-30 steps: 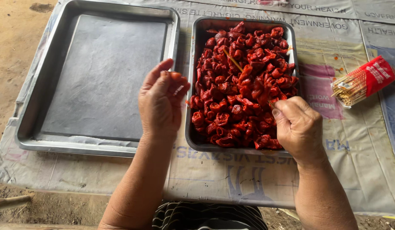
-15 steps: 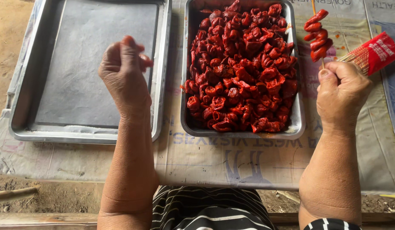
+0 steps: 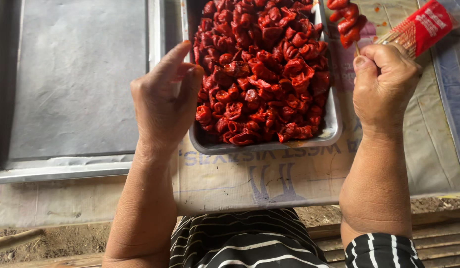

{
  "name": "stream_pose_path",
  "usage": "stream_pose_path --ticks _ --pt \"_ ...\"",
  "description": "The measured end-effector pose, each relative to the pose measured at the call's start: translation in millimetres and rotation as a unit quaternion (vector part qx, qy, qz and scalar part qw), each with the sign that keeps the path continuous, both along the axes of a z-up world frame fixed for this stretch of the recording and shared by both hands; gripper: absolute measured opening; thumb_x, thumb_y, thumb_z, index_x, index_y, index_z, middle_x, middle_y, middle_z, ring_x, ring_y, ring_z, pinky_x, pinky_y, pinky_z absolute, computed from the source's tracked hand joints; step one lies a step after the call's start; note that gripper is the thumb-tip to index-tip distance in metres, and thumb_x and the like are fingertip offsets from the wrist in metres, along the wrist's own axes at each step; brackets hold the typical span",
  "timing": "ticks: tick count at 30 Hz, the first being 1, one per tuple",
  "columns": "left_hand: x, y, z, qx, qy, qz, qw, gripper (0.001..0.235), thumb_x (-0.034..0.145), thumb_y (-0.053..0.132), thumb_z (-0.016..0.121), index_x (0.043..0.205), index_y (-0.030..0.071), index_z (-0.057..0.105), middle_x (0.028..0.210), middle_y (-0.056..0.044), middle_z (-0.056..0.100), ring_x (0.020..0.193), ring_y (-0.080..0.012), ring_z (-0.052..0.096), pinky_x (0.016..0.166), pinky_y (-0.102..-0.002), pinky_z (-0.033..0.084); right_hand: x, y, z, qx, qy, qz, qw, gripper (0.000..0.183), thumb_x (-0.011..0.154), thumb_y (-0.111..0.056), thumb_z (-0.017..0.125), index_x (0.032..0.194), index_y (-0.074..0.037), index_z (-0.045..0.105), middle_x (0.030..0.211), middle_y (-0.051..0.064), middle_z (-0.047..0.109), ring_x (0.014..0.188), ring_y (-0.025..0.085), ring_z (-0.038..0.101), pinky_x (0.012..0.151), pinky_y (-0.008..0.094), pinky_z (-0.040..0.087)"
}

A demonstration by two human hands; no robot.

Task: The person threads pieces of red marinated meat from a metal tray onto wooden skewers. They hold the skewer in one hand and pick up individual pieces of meat with the other, pushing them onto the stick. Completed skewers are placed onto a second empty metal tray.

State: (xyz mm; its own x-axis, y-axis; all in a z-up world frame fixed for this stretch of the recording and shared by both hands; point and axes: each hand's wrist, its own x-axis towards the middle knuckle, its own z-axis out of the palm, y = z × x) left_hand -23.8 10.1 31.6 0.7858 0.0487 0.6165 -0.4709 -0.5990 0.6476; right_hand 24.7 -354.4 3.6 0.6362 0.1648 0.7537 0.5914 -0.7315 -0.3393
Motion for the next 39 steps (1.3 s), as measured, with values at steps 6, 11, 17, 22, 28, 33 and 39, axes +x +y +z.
stream_pose_path --ticks 6,11,17,22,28,33,39 --pt "-11 -36 -2 0.049 -0.018 -0.057 0.997 0.037 0.101 -0.005 0.067 0.136 0.007 0.066 0.111 -0.009 0.079 0.098 -0.0182 0.08 0.087 -0.031 0.065 -5 1 7 0.016 0.001 0.008 1.0 0.011 0.094 0.014 0.062 0.1 0.006 0.066 0.095 0.016 0.068 0.089 0.028 0.068 0.083 0.035 0.053" --pt "-15 -73 -4 0.092 -0.029 -0.128 0.987 0.035 0.1 -0.005 0.068 0.133 0.005 0.065 0.105 -0.011 0.075 0.093 -0.0224 0.075 0.084 -0.034 0.063 -8 1 9 0.02 0.004 0.021 1.0 0.01 0.095 0.014 0.063 0.1 0.005 0.065 0.095 0.015 0.067 0.09 0.028 0.068 0.083 0.035 0.053" --pt "-14 -114 7 0.186 -0.01 -0.2 0.962 0.037 0.093 -0.004 0.065 0.129 0.001 0.067 0.094 -0.008 0.071 0.09 -0.0227 0.069 0.082 -0.038 0.06 -10 3 14 0.006 -0.001 0.024 1.0 0.009 0.094 0.012 0.065 0.097 0.004 0.064 0.088 0.014 0.062 0.083 0.029 0.063 0.076 0.038 0.049" --pt "-10 -151 6 0.32 0.063 -0.24 0.914 0.021 0.076 0.004 0.068 0.095 0.01 0.072 0.088 -0.002 0.07 0.096 -0.0246 0.061 0.083 -0.042 0.052 -13 9 16 0.002 -0.012 0.039 0.999 0.009 0.096 0.011 0.064 0.097 0.002 0.065 0.088 0.012 0.062 0.083 0.028 0.062 0.077 0.038 0.048" --pt "-7 -167 -3 0.419 0.09 -0.259 0.865 0.013 0.083 0.017 0.067 0.071 0.015 0.064 0.08 0.0 0.066 0.094 -0.0234 0.057 0.079 -0.042 0.046 -12 13 18 0.012 -0.008 0.043 0.999 0.008 0.097 0.01 0.066 0.096 0.003 0.067 0.087 0.012 0.061 0.083 0.027 0.06 0.076 0.038 0.046" --pt "-9 -166 -12 0.448 0.091 -0.274 0.846 0.005 0.076 0.017 0.067 0.076 0.013 0.064 0.081 -0.002 0.065 0.094 -0.0249 0.056 0.075 -0.042 0.045 -13 13 19 0.014 0.0 0.039 0.999 0.007 0.097 0.009 0.067 0.094 0.003 0.067 0.084 0.012 0.06 0.079 0.027 0.058 0.073 0.04 0.044" --pt "-2 -170 -17 0.422 0.126 -0.293 0.849 0.004 0.082 0.015 0.065 0.084 0.012 0.067 0.088 -0.002 0.065 0.098 -0.0265 0.056 0.084 -0.045 0.046 -13 16 20 0.002 -0.006 0.041 0.999 0.007 0.098 0.007 0.067 0.094 0.002 0.065 0.084 0.013 0.059 0.076 0.028 0.057 0.075 0.041 0.043"
